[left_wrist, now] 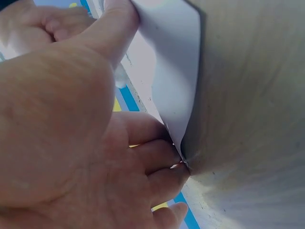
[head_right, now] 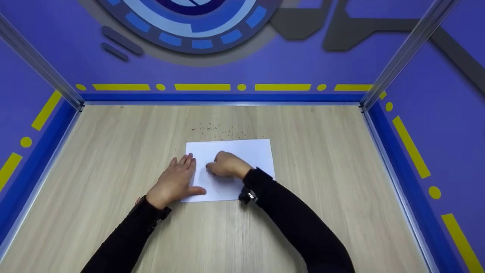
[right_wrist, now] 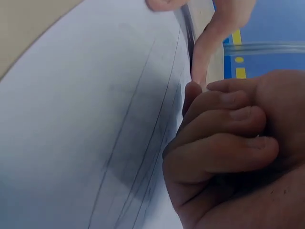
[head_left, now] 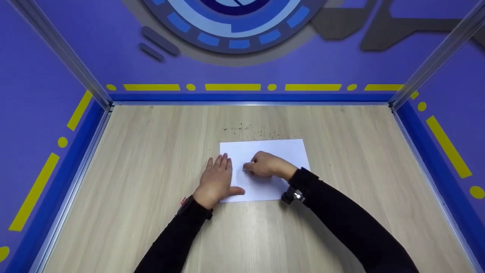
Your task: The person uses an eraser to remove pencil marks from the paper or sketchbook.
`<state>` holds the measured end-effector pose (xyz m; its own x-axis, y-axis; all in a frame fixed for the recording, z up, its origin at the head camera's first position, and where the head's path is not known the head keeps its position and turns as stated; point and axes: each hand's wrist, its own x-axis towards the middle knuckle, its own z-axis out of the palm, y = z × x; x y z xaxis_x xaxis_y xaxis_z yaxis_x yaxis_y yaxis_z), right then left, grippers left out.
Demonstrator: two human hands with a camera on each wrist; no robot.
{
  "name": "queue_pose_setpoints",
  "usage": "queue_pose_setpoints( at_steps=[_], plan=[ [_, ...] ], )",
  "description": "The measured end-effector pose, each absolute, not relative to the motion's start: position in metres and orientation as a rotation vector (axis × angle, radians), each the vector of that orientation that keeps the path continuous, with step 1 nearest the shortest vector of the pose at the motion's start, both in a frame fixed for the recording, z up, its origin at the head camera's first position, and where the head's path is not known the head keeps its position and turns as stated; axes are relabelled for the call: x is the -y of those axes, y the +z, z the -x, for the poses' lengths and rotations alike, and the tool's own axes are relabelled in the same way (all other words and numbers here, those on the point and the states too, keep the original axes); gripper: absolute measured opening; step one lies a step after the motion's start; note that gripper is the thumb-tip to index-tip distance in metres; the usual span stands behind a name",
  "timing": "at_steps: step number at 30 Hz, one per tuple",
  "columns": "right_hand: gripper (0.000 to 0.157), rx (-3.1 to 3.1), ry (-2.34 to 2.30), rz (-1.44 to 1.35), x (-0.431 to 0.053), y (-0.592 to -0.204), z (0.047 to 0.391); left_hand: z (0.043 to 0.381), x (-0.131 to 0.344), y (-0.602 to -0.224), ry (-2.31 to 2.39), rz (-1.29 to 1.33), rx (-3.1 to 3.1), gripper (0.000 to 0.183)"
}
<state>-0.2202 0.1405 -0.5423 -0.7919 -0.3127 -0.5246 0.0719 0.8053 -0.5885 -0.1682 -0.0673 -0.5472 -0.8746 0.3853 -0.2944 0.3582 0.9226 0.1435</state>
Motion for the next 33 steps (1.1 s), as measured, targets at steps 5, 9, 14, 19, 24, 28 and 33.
queue_pose_setpoints(
  at_steps=[5,9,14,19,24,28,33],
  plan=[
    [0.049,-2.35,-0.763,0.225,-0.117,-0.548,0.225,0.168,0.068,-0.547,0.101,-0.557,-2.762,0.123],
    [0.046,-2.411,-0.682,0.245,-0.11,-0.548,0.225,0.169,0.069,-0.547,0.088,-0.552,-2.759,0.124],
    [0.038,-2.46,-0.625,0.235,-0.112,-0.545,0.225,0.169,0.069,-0.545,0.096,-0.536,-2.754,0.125],
    [0.035,-2.469,-0.601,0.19,-0.129,-0.545,0.223,0.168,0.069,-0.547,0.104,-0.539,-2.744,0.126],
    [0.039,-2.466,-0.609,0.144,-0.154,-0.545,0.221,0.169,0.068,-0.546,0.086,-0.529,-2.745,0.126],
    [0.047,-2.455,-0.635,0.117,-0.173,-0.545,0.217,0.168,0.068,-0.545,0.087,-0.526,-2.74,0.126],
    [0.051,-2.474,-0.649,0.139,-0.197,-0.546,0.211,0.168,0.069,-0.547,0.097,-0.531,-2.74,0.125]
  ],
)
